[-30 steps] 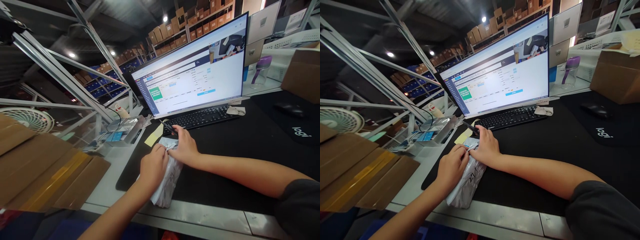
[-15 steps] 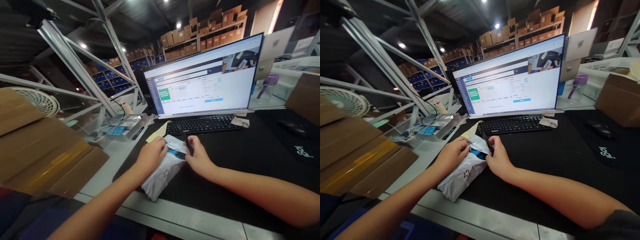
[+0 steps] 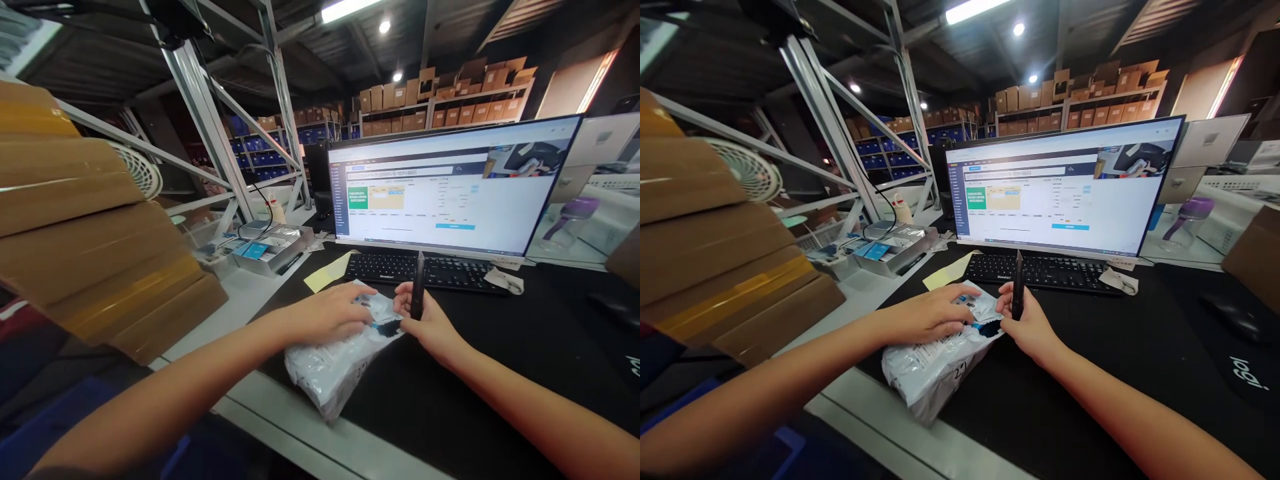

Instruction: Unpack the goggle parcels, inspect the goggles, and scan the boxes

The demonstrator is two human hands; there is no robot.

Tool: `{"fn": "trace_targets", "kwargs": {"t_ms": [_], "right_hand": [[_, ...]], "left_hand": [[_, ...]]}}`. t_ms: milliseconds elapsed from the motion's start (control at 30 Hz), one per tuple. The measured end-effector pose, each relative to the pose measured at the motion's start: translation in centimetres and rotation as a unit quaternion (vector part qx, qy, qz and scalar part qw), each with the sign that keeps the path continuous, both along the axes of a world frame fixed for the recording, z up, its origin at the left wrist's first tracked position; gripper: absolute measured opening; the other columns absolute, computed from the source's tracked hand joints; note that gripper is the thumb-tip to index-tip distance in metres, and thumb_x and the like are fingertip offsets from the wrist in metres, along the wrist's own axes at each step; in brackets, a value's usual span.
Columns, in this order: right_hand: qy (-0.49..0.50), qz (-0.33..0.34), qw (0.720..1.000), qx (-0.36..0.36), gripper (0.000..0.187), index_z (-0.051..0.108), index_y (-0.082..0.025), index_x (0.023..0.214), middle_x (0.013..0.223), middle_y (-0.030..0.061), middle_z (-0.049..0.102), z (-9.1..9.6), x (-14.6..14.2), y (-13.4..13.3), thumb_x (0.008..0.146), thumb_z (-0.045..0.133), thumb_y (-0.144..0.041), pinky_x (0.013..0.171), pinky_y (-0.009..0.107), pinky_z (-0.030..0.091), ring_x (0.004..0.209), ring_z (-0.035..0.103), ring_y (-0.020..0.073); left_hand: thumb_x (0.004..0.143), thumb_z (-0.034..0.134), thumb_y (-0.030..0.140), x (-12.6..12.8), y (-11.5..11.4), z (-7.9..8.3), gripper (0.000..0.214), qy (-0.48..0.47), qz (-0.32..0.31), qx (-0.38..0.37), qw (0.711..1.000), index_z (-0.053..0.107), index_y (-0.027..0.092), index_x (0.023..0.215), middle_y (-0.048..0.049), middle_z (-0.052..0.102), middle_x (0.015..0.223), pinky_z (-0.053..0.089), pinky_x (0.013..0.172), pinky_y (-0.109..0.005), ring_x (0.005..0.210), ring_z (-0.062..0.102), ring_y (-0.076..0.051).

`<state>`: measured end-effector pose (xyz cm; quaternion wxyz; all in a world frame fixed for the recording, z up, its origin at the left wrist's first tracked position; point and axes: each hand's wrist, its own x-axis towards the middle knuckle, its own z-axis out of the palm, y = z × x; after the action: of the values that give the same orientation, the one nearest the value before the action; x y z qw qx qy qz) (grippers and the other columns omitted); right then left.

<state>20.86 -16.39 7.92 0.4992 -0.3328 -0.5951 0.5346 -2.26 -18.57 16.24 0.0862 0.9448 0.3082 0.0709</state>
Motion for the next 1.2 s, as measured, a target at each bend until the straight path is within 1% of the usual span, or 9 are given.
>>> {"fn": "trace_targets", "kwargs": {"t_ms": [200, 333, 467, 633, 800, 900, 1033, 1133, 1200], "right_hand": [[0.015, 0.023, 1.0, -0.001, 0.048, 0.051, -0.022, 0.101, 0.078, -0.0047, 0.057, 0.2, 0.1, 0.6, 0.054, 0.058, -0.013, 0.063, 0.028, 0.037, 0.068, 0.049, 0.0126], [-0.012, 0.045, 0.999, -0.001, 0.046, 0.051, -0.022, 0.1, 0.075, -0.0055, 0.057, 0.1, 0.3, 0.7, 0.055, 0.056, -0.013, 0.058, 0.027, 0.034, 0.061, 0.044, 0.0106], [-0.027, 0.051, 0.998, -0.01, 0.043, 0.051, -0.023, 0.096, 0.075, -0.0043, 0.057, -0.4, 0.0, 1.0, 0.055, 0.056, -0.014, 0.059, 0.027, 0.036, 0.065, 0.048, 0.0124], [-0.032, 0.048, 0.998, -0.017, 0.041, 0.05, -0.023, 0.096, 0.074, -0.0049, 0.054, -1.5, -0.8, 2.1, 0.057, 0.061, -0.016, 0.059, 0.027, 0.036, 0.064, 0.047, 0.0121], [-0.162, 0.082, 0.979, 0.093, 0.047, 0.05, -0.025, 0.118, 0.084, -0.0012, 0.062, 0.3, 2.1, 3.1, 0.077, 0.071, -0.032, 0.065, 0.031, 0.045, 0.067, 0.054, 0.0152], [-0.294, 0.044, 0.923, 0.243, 0.026, 0.059, -0.027, 0.119, 0.095, 0.0042, 0.069, 3.2, 5.4, 2.2, 0.095, 0.056, -0.037, 0.078, 0.035, 0.048, 0.088, 0.065, 0.0215], [-0.483, 0.073, 0.771, 0.408, 0.024, 0.066, -0.028, 0.118, 0.088, 0.0038, 0.07, 6.6, 6.8, -1.2, 0.101, 0.05, -0.033, 0.065, 0.031, 0.044, 0.074, 0.066, 0.0181], [-0.564, 0.069, 0.657, 0.496, 0.024, 0.067, -0.024, 0.114, 0.071, 0.0008, 0.061, 7.3, 5.4, -3.7, 0.103, 0.049, -0.034, 0.053, 0.033, 0.031, 0.056, 0.056, 0.0162], [-0.591, 0.042, 0.6, 0.538, 0.027, 0.068, -0.021, 0.106, 0.067, 0.0002, 0.057, 7.3, 4.2, -4.6, 0.105, 0.044, -0.034, 0.053, 0.035, 0.026, 0.053, 0.052, 0.0173]], "left_hand": [[0.097, 0.055, 0.029, 0.7, 1.1, -0.7, 0.02, -0.029, 0.002, -0.016, 0.999, 0.074, 0.024, 0.097, -0.0097, 0.056, 0.141, 0.036, 0.117, -0.042, 0.132, 0.05, -0.027], [0.098, 0.048, 0.033, 0.9, 1.3, -1.4, 0.029, -0.074, 0.001, -0.081, 0.994, 0.07, 0.021, 0.083, -0.0096, 0.059, 0.135, 0.039, 0.114, -0.04, 0.127, 0.053, -0.025], [0.102, 0.034, 0.042, 0.4, 1.3, -2.7, 0.043, -0.149, 0.052, -0.139, 0.978, 0.062, 0.02, 0.077, -0.0094, 0.06, 0.121, 0.047, 0.102, -0.036, 0.108, 0.059, -0.021], [0.102, 0.034, 0.041, 0.6, 1.2, -3.5, 0.036, -0.214, 0.116, -0.116, 0.963, 0.055, 0.021, 0.08, -0.0065, 0.061, 0.1, 0.048, 0.094, -0.034, 0.098, 0.057, -0.02], [0.099, 0.042, 0.039, 1.0, 1.3, -3.5, 0.028, -0.239, 0.145, -0.131, 0.951, 0.055, 0.021, 0.082, -0.0056, 0.06, 0.095, 0.048, 0.093, -0.035, 0.103, 0.057, -0.021], [0.099, 0.044, 0.039, 1.2, 1.4, -3.6, 0.028, -0.242, 0.146, -0.148, 0.948, 0.056, 0.021, 0.081, -0.0051, 0.061, 0.093, 0.047, 0.091, -0.035, 0.101, 0.056, -0.021], [0.099, 0.044, 0.039, 1.5, 1.5, -3.6, 0.043, -0.232, 0.111, -0.127, 0.958, 0.056, 0.019, 0.063, -0.0073, 0.058, 0.104, 0.044, 0.093, -0.035, 0.1, 0.054, -0.021], [0.1, 0.044, 0.041, 1.7, 1.7, -3.8, 0.045, -0.234, 0.104, -0.121, 0.959, 0.059, 0.019, 0.064, -0.0075, 0.058, 0.106, 0.044, 0.093, -0.036, 0.1, 0.053, -0.021], [0.1, 0.044, 0.043, 1.7, 1.8, -4.0, 0.046, -0.24, 0.099, -0.117, 0.959, 0.058, 0.018, 0.064, -0.0079, 0.058, 0.106, 0.043, 0.093, -0.037, 0.101, 0.052, -0.022]]}}
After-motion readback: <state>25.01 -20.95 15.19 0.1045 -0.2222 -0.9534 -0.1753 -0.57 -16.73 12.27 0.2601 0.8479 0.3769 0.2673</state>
